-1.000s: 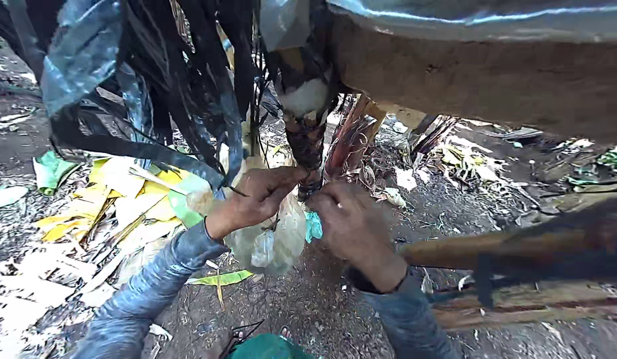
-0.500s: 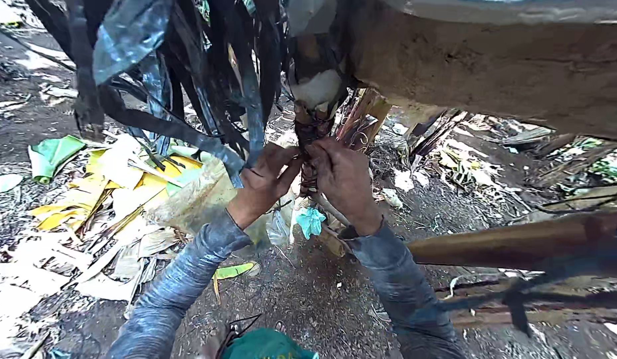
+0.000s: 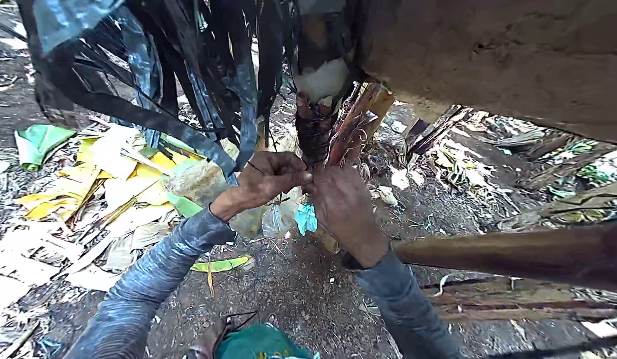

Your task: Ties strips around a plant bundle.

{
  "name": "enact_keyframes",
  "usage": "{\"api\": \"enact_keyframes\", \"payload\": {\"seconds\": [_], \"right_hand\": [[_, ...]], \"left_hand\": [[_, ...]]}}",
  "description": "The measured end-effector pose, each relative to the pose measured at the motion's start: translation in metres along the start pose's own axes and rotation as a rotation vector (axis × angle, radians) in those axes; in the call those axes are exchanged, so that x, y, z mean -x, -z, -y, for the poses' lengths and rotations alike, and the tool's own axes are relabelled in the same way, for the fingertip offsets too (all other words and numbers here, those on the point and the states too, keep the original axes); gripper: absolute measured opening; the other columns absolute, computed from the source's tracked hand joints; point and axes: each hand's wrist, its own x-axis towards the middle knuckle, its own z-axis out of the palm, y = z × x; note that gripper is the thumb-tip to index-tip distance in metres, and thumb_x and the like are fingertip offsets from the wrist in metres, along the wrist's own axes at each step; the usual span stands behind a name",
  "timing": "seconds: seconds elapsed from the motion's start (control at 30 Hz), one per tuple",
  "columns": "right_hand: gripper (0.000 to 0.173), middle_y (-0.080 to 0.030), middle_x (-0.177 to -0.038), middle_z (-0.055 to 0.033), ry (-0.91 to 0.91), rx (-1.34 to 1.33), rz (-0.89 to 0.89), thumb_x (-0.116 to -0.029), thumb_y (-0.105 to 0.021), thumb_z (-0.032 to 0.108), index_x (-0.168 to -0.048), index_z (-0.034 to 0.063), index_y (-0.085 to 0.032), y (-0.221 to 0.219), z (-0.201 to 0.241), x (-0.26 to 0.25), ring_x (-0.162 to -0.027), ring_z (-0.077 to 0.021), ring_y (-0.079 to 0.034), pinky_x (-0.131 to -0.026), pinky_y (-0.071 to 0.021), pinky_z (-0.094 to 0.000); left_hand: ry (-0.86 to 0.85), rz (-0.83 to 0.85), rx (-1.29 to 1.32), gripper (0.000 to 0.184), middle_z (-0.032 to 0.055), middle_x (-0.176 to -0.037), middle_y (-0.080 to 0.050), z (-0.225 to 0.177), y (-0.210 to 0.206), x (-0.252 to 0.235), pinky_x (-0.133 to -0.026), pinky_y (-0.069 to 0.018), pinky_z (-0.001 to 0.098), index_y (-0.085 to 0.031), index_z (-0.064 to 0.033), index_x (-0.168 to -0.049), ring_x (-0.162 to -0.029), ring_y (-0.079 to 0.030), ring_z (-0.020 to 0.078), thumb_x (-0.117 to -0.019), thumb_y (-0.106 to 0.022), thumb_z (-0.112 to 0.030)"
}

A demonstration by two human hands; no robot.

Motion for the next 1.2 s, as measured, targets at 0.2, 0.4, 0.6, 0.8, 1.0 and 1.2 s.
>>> {"api": "enact_keyframes", "payload": {"seconds": [0.2,0.4,0.6,0.8,1.0,1.2], "right_hand": [[0.019,-0.059,-0.129,-0.0050,-0.156,-0.744,0.111,-0.1028,-0.055,0.017,-0.094,0.0072,-0.068,0.025,-0.022,0.004,-0.089,-0.0084,-0.062,-0.073,-0.0559,-0.0251],[0.030,-0.049,-0.063,0.0124,-0.564,-1.241,0.068,-0.1085,-0.042,0.035,-0.085,0.0252,-0.057,0.015,-0.042,-0.029,-0.051,-0.0004,-0.043,-0.048,-0.0395,-0.0178],[0.034,-0.051,-0.073,0.0005,-0.426,-0.867,-0.041,-0.1115,-0.036,0.039,-0.100,0.0131,-0.055,0.027,-0.031,-0.005,-0.049,-0.0084,-0.043,-0.043,-0.0404,-0.0235],[0.009,-0.066,-0.095,-0.0149,-0.151,-0.205,-0.011,-0.0949,-0.066,0.010,-0.101,0.0039,-0.070,0.013,0.056,-0.005,-0.085,-0.0289,-0.066,-0.073,-0.0566,-0.0447],[0.015,-0.068,-0.090,-0.0148,-0.216,-0.205,0.003,-0.0921,-0.065,0.001,-0.106,0.0019,-0.069,-0.036,0.075,0.021,-0.076,-0.0297,-0.070,-0.063,-0.0605,-0.0417],[0.022,-0.067,-0.084,-0.0115,-0.503,-0.673,0.084,-0.1050,-0.053,0.013,-0.120,0.0030,-0.066,-0.053,0.041,0.030,-0.065,-0.0230,-0.065,-0.057,-0.0571,-0.0435]], "left_hand": [[-0.119,-0.039,-0.340,0.021,0.0008,-0.064,-0.052,0.003,0.010,0.002,-0.047,-0.0402,0.0207,-0.065,-0.0036,-0.115,-0.050,-0.045,0.0072,-0.1009,-0.063,-0.019],[-0.256,-0.052,-1.108,0.025,0.0167,-0.109,-0.072,0.097,0.079,-0.018,-0.088,-0.0549,0.0558,-0.071,-0.0092,-0.120,-0.099,-0.070,0.0335,-0.0996,-0.062,-0.019],[-0.177,-0.049,-1.194,0.026,0.0124,-0.090,-0.071,0.043,0.065,-0.012,-0.066,-0.0560,0.0545,-0.066,-0.0104,-0.123,-0.076,-0.071,0.0312,-0.1059,-0.050,-0.021],[-0.022,0.136,-0.427,0.042,-0.0014,-0.074,-0.061,-0.027,0.024,0.019,-0.059,-0.0477,0.0207,-0.069,-0.0028,-0.109,-0.061,-0.053,0.0021,-0.1100,-0.034,-0.026],[0.133,0.256,-0.578,0.032,-0.0006,-0.062,-0.058,-0.021,0.028,-0.017,-0.052,-0.0486,0.0285,-0.070,-0.0049,-0.085,-0.053,-0.054,0.0068,-0.1047,-0.055,-0.025],[0.165,-0.113,-1.205,0.047,0.0155,-0.067,-0.062,-0.012,0.013,-0.017,-0.056,-0.0479,0.0607,-0.066,-0.0032,-0.087,-0.064,-0.065,0.0372,-0.1081,-0.037,-0.034]]}}
